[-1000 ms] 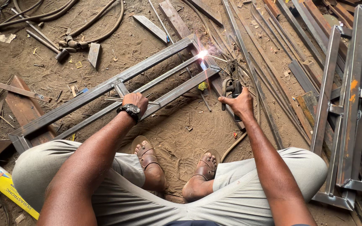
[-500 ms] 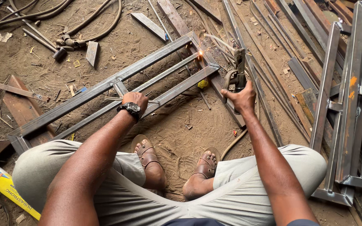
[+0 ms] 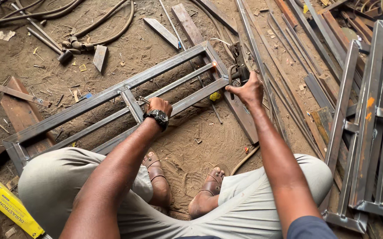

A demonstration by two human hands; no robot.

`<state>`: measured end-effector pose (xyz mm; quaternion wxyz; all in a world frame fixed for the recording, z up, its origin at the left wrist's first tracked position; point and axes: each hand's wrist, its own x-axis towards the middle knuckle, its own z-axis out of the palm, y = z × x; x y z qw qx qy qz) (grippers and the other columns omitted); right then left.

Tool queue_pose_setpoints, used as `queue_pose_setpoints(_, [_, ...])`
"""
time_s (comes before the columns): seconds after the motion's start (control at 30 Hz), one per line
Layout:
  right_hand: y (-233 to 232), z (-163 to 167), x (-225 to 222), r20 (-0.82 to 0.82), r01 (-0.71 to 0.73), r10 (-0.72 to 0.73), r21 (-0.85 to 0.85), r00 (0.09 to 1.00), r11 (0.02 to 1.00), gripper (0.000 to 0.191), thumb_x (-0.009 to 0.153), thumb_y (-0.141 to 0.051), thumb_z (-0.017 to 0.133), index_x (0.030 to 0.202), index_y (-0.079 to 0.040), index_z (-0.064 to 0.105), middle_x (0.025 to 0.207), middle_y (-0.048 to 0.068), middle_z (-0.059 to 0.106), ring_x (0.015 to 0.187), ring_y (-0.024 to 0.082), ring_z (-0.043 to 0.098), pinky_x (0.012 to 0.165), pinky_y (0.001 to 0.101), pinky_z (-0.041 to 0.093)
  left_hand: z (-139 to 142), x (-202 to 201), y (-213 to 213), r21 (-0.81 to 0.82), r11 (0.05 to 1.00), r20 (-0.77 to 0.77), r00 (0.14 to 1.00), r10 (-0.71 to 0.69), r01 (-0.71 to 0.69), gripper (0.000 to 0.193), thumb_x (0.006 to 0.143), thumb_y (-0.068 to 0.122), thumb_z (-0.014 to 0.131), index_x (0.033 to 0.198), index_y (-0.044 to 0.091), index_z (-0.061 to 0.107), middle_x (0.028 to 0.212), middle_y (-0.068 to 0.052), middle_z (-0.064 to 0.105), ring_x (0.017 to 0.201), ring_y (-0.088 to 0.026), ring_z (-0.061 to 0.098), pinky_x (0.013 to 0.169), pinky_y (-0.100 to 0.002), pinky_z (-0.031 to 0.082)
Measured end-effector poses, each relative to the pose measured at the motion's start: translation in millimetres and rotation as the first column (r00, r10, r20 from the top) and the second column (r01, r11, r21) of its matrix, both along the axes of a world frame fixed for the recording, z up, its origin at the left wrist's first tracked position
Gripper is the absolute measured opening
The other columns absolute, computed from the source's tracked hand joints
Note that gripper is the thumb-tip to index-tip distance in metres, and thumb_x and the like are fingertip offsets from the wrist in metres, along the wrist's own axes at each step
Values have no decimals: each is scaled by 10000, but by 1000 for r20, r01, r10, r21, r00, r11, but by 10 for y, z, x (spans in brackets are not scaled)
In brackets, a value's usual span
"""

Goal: The person welds a rectangular metal frame using a welding torch and filler rods. They sit on the ground, reposition the frame, and weld multiple joints along the frame's edges and crossbars.

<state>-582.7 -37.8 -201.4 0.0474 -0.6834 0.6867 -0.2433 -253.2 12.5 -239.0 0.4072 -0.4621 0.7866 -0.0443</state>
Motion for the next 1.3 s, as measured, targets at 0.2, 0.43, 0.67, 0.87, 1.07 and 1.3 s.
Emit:
queue_pose_setpoints(0.2, [-96, -153, 163, 110, 88, -99, 99, 989, 991, 930, 676, -647, 923, 1184, 30, 537, 866, 86, 648, 644, 143, 633, 525, 294, 586, -128, 74, -52, 2, 998, -21, 997, 68, -68, 299, 1093, 306, 527, 932, 106, 680, 702, 23, 506, 589, -99, 450, 513, -290, 405])
queue_pose_setpoints(0.43, [-219, -186, 222, 75, 72, -75, 53, 994, 996, 928, 688, -678, 907, 1152, 28, 521, 781, 69, 600, 561, 127, 593, 451, 265, 550, -242, 16, -80, 37, 999, 33, 999, -16, 15, 287, 1078, 301, 553, 924, 90, 673, 703, 25, 507, 588, -89, 465, 517, -270, 410])
queue_pose_setpoints(0.67, [-258, -246, 254, 92, 35, -38, 30, 995, 999, 870, 700, -659, 927, 1115, -12, 520, 844, 88, 654, 654, 162, 663, 527, 286, 591, -277, 55, -93, 71, 996, -14, 998, 53, -52, 292, 1085, 287, 539, 910, 86, 658, 702, 19, 497, 587, -100, 460, 520, -293, 422])
queue_pose_setpoints(0.87, [-272, -222, 289, 108, 50, -58, 79, 993, 996, 875, 683, -628, 946, 1123, -10, 510, 862, 116, 662, 686, 194, 679, 555, 324, 608, -320, 55, -93, 33, 999, 8, 1000, 21, -22, 309, 1087, 300, 532, 893, 83, 636, 704, 24, 459, 594, -101, 429, 523, -305, 407])
queue_pose_setpoints(1.07, [-231, -206, 294, 124, 59, -71, 97, 990, 994, 840, 689, -589, 945, 1118, -16, 505, 871, 109, 663, 666, 184, 673, 523, 316, 599, -197, 2, -67, 34, 999, -11, 1000, 26, -25, 332, 1080, 326, 539, 891, 70, 635, 693, 5, 463, 589, -115, 446, 521, -321, 421])
queue_pose_setpoints(1.3, [-254, -216, 287, 116, 83, -100, 145, 988, 986, 805, 714, -598, 934, 1087, -26, 506, 864, 104, 657, 663, 198, 677, 524, 327, 601, -175, -37, -64, 76, 995, -26, 998, 60, -58, 348, 1080, 351, 537, 879, 82, 625, 680, -13, 469, 581, -133, 460, 530, -330, 444])
